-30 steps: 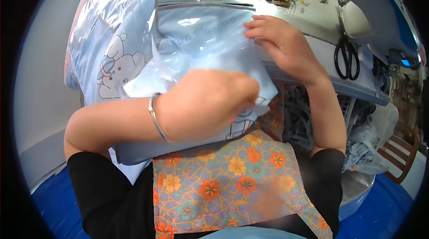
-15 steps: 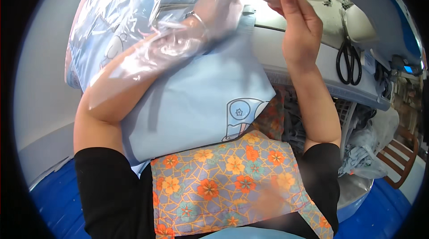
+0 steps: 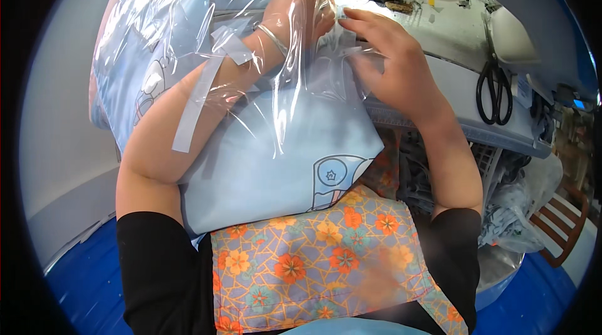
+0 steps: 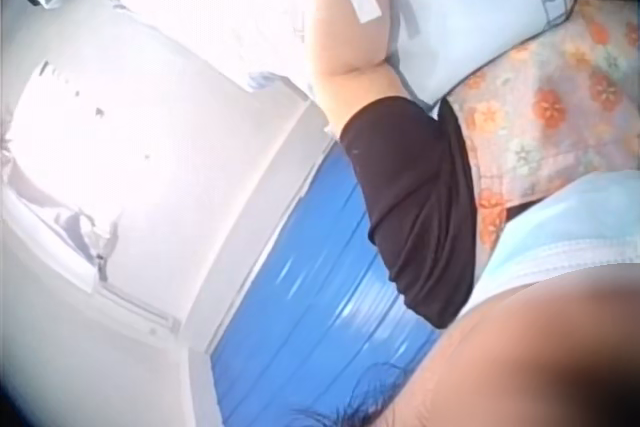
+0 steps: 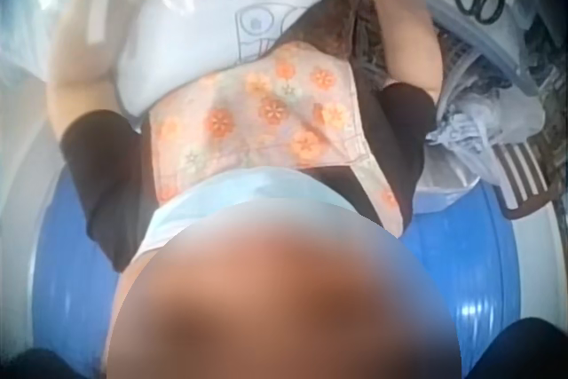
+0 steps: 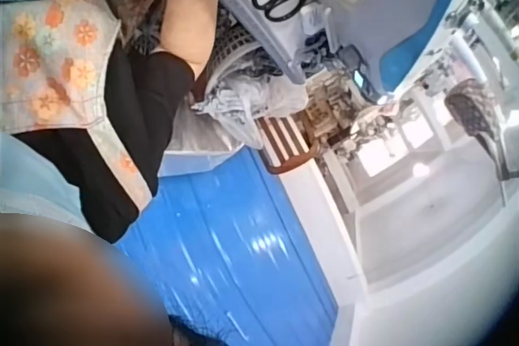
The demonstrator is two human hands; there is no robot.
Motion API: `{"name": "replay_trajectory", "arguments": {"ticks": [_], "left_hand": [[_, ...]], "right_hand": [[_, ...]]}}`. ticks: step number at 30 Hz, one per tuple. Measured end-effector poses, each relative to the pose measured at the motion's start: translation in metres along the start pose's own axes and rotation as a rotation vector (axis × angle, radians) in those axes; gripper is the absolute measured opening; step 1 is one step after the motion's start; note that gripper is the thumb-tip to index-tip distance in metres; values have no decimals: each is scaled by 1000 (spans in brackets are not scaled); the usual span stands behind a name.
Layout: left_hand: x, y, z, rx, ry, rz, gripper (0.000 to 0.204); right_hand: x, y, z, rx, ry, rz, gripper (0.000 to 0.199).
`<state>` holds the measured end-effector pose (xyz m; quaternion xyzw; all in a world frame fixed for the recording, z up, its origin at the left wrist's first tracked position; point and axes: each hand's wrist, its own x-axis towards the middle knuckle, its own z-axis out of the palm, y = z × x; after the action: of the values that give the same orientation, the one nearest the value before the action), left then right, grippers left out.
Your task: Sewing and assembling light blue fabric bags using a sewing machine.
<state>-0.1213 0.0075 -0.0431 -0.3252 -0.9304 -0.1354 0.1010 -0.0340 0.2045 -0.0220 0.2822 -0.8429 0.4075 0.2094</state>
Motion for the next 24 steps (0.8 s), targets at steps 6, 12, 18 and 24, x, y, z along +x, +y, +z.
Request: {"name": "replay_trajectory", "arguments": {"ticks": [6, 12, 18, 24], "left_hand": [[4, -3, 7, -600, -94, -187, 25], [2, 10, 7, -245, 204, -21, 14], [2, 16, 3, -224, 154, -121, 16], [-6, 4, -1, -170, 109, 56, 36]], "right_hand": [[-6, 14, 4, 71, 137, 1, 18], [-10, 7, 7, -76, -57, -92, 15], [-1, 7, 13, -82, -35, -49, 8], [-3, -2, 22, -174, -80, -19, 11]]}}
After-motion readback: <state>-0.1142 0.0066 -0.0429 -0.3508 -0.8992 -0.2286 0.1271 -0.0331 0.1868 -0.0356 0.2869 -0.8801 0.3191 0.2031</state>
